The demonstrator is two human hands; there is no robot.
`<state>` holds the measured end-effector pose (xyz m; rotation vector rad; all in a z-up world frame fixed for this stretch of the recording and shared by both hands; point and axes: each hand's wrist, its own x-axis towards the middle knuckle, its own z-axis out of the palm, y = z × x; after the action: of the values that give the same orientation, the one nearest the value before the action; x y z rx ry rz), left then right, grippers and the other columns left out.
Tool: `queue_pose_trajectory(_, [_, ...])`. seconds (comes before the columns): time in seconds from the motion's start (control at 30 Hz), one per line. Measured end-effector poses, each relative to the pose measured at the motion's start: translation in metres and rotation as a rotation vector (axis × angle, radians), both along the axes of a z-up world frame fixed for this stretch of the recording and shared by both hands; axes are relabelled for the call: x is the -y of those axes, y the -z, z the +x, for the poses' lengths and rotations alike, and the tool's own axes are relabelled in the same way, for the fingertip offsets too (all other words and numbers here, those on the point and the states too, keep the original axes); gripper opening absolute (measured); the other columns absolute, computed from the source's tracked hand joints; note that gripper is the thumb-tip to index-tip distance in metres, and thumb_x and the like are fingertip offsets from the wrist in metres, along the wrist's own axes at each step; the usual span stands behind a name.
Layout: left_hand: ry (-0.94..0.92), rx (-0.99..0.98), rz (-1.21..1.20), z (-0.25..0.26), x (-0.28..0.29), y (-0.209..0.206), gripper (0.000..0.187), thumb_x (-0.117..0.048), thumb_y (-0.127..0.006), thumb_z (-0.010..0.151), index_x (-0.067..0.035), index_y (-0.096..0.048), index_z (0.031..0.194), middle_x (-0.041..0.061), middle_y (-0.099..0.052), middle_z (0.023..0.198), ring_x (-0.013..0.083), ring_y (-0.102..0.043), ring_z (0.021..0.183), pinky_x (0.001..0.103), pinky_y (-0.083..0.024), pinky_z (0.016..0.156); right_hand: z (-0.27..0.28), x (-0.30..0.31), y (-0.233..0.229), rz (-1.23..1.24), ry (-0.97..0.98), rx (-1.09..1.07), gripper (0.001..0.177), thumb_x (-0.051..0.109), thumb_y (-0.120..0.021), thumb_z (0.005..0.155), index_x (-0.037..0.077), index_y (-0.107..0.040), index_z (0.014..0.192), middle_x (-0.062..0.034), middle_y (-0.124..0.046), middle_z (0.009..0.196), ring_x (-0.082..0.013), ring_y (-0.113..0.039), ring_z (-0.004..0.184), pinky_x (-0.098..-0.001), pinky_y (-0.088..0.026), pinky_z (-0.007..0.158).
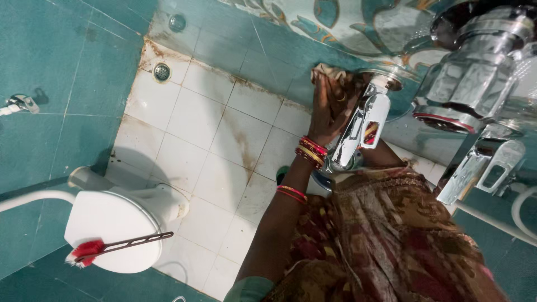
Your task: The person uses a cloth to scrub a white bathroom sink and then wipes several wall-mounted metal faucets.
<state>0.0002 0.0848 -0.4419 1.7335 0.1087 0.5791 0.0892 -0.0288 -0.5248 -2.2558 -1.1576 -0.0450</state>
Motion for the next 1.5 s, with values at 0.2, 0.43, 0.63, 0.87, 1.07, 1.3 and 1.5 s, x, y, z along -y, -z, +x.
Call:
queue_pose_trajectory(0.2, [-0.199,0.062,0.233,0.013,-0.02,-0.008,0.093,-0.058,-0.048,0.105,-0.004,-0.008,0.169,0.018,-0.006,0.179,0.0338,-0.004,0.165,0.047,-0.008,0.136,0.012,-0.013,-0.006,0.009,-0.026,-0.01,0.042,0.025,-0.051,0.106,0.01,-0.057,0.145,-0.0154,-0.061,0.141,-0.0327,-0.051,0.131,-0.0481,-0.039,0.11])
queue_pose_trajectory(0.43, [-0.163,-0.262,-0.379,0.016,0.091,0.043,0.087,-0.049,-0.055,0.104,0.0,-0.016,0.165,0.022,-0.026,0.164,0.0352,-0.026,0.15,0.045,-0.025,0.124,0.003,0.065,-0.002,-0.038,-0.019,-0.041,0.041,0.024,-0.05,0.105,0.009,-0.061,0.142,-0.0158,-0.067,0.137,-0.0306,-0.057,0.127,-0.0449,-0.042,0.108])
queue_pose_trajectory(0.63, [0.144,-0.243,-0.488,-0.008,0.193,0.038,0.082,-0.039,-0.064,0.102,0.003,-0.024,0.161,0.025,-0.047,0.151,0.0358,-0.049,0.135,0.043,-0.041,0.113,-0.007,0.205,-0.007,-0.224,0.05,0.048,0.043,0.026,-0.049,0.106,0.012,-0.059,0.145,-0.0119,-0.064,0.142,-0.0287,-0.057,0.127,-0.047,-0.037,0.11])
queue_pose_trajectory(0.87, [0.421,-0.219,-0.236,-0.015,0.26,0.009,0.068,-0.038,-0.066,0.101,0.002,-0.032,0.145,0.026,-0.041,0.135,0.0412,-0.047,0.121,0.044,-0.048,0.096,-0.016,0.36,-0.06,-0.813,0.186,0.615,0.051,0.037,-0.049,0.11,0.028,-0.047,0.16,0.0028,-0.044,0.165,-0.0262,-0.048,0.137,-0.0609,-0.014,0.122])
queue_pose_trajectory(1.07, [0.497,-0.353,-0.356,-0.039,0.279,-0.001,0.046,-0.041,-0.061,0.102,0.0,-0.062,0.123,0.018,-0.069,0.096,0.0323,-0.066,0.088,0.045,-0.052,0.076,-0.001,0.417,-0.14,-0.584,0.51,0.638,0.06,0.045,-0.052,0.11,0.022,-0.051,0.165,-0.0067,-0.042,0.178,-0.0348,-0.038,0.16,-0.0719,-0.007,0.119])
queue_pose_trajectory(1.3, [0.443,-0.43,0.067,-0.076,0.249,-0.004,0.034,-0.035,-0.061,0.106,-0.003,-0.067,0.114,0.017,-0.07,0.09,0.0381,-0.067,0.084,0.046,-0.052,0.07,0.009,0.443,-0.26,-0.361,0.804,0.684,0.062,0.041,-0.044,0.113,0.007,-0.025,0.161,-0.0308,-0.032,0.164,-0.0537,-0.029,0.154,-0.0708,-0.015,0.122])
queue_pose_trajectory(1.5, [0.778,-0.437,0.065,-0.127,0.222,-0.059,0.039,-0.033,-0.057,0.105,-0.013,-0.061,0.138,0.014,-0.072,0.095,0.029,-0.072,0.086,0.042,-0.056,0.077,0.035,0.365,-0.379,-0.003,0.851,0.603,0.085,0.056,-0.038,0.113,0.005,-0.004,0.172,-0.028,-0.012,0.174,-0.0472,-0.018,0.159,-0.0647,-0.021,0.125])
